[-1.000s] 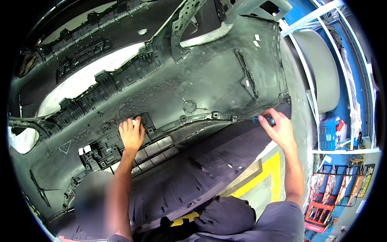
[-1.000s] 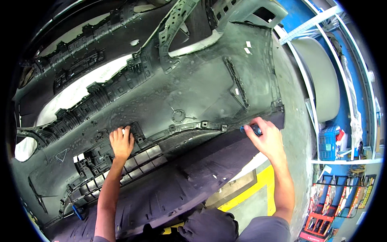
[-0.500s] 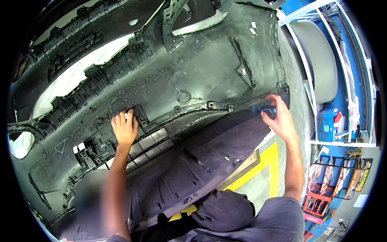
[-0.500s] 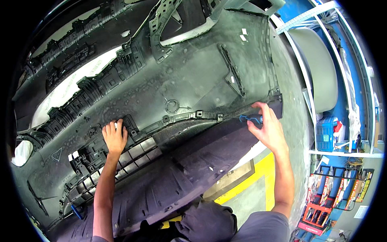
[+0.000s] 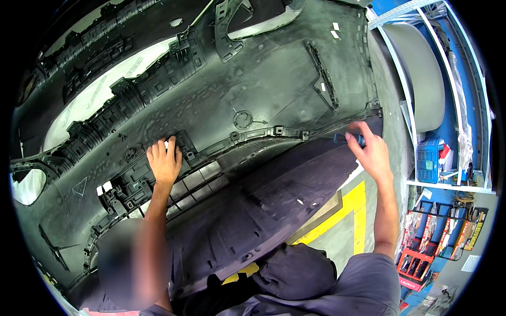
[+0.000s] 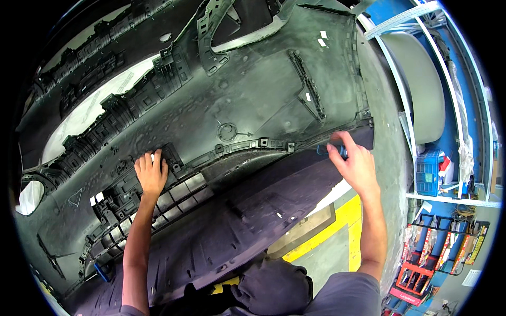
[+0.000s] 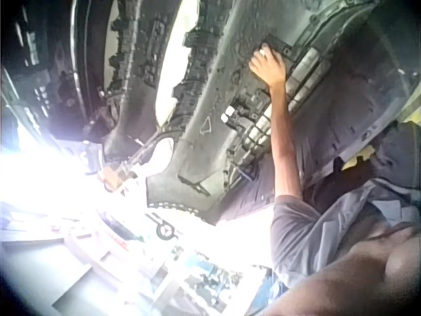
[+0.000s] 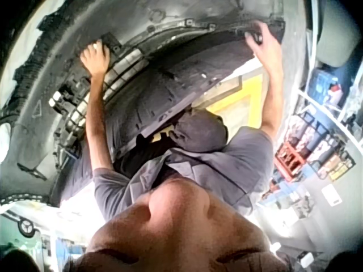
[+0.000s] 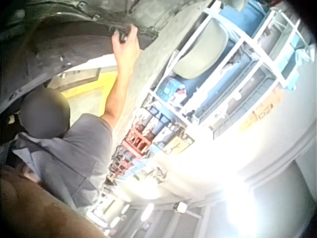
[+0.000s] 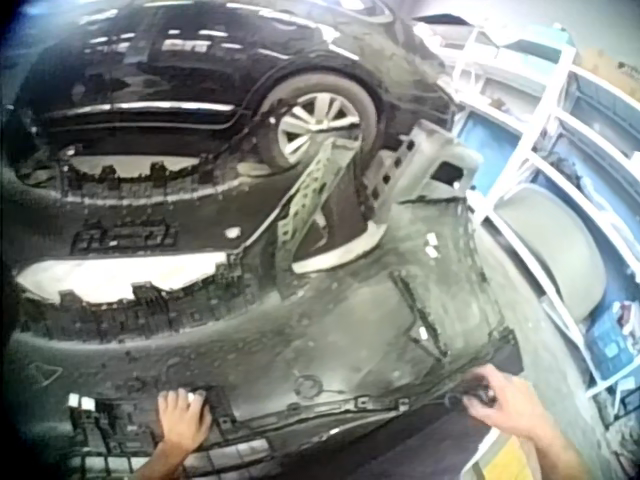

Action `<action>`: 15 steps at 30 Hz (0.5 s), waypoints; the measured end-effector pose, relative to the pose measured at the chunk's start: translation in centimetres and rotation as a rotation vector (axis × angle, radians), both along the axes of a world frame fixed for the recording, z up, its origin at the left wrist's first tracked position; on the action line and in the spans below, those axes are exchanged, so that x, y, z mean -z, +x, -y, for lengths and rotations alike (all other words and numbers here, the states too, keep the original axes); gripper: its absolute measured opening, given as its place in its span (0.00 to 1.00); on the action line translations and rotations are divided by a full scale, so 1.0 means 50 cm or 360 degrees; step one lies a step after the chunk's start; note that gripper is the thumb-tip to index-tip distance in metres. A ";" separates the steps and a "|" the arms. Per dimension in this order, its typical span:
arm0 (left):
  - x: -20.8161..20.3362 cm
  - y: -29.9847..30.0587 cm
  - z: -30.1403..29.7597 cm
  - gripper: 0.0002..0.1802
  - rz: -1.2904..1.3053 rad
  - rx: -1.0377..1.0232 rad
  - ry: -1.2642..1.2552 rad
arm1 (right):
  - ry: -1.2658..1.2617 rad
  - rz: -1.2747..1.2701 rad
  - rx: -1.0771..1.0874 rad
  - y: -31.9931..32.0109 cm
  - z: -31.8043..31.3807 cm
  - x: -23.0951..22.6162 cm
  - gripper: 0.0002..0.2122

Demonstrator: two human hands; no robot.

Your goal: The person uses a screwdriver to remove and reattach clips and fasteners on a large black plastic car underbody panel. They work methodically along the edges and center of the panel, prying and pressing components into place.

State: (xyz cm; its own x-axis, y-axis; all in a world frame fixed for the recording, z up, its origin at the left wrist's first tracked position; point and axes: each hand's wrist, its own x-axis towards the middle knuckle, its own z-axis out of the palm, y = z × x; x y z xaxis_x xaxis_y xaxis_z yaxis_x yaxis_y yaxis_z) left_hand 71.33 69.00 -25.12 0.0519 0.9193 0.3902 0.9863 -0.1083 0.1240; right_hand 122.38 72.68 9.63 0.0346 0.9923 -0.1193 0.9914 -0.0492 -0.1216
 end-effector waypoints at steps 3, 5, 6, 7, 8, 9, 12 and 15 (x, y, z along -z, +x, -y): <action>0.000 0.001 -0.001 0.24 -0.0006 -0.0006 -0.0004 | 0.0142 0.0023 -0.0065 -0.020 0.008 -0.009 0.19; 0.002 -0.002 0.002 0.24 -0.0022 -0.0013 -0.0005 | 0.0069 0.0379 0.0073 -0.016 0.002 -0.002 0.16; 0.006 0.000 0.000 0.24 -0.0016 -0.0012 0.0000 | 0.0078 0.0334 0.0064 -0.006 -0.001 0.000 0.16; 0.010 -0.001 -0.001 0.24 -0.0018 -0.0009 0.0012 | 0.0087 0.0288 0.0055 0.000 -0.002 0.001 0.16; 0.014 -0.004 -0.002 0.24 -0.0012 -0.0007 0.0011 | 0.0095 0.0243 0.0046 0.003 -0.002 0.003 0.16; 0.013 -0.005 0.000 0.24 -0.0008 -0.0008 0.0007 | 0.0080 0.0174 0.0023 -0.020 -0.002 -0.010 0.15; 0.010 -0.002 0.001 0.24 0.0021 -0.0010 -0.0010 | 0.0255 0.0005 -0.0104 -0.040 0.007 -0.009 0.13; 0.006 0.001 0.001 0.24 0.0028 -0.0009 -0.0002 | 0.0009 0.0349 0.0080 -0.014 -0.005 -0.008 0.13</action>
State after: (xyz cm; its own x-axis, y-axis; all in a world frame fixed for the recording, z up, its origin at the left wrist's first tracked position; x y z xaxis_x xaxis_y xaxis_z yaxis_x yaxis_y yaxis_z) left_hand 71.39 68.95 -25.40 0.0398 0.9199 0.3901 0.9846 -0.1027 0.1417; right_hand 121.70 72.92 10.03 0.1086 0.9892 -0.0981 0.9904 -0.0992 0.0963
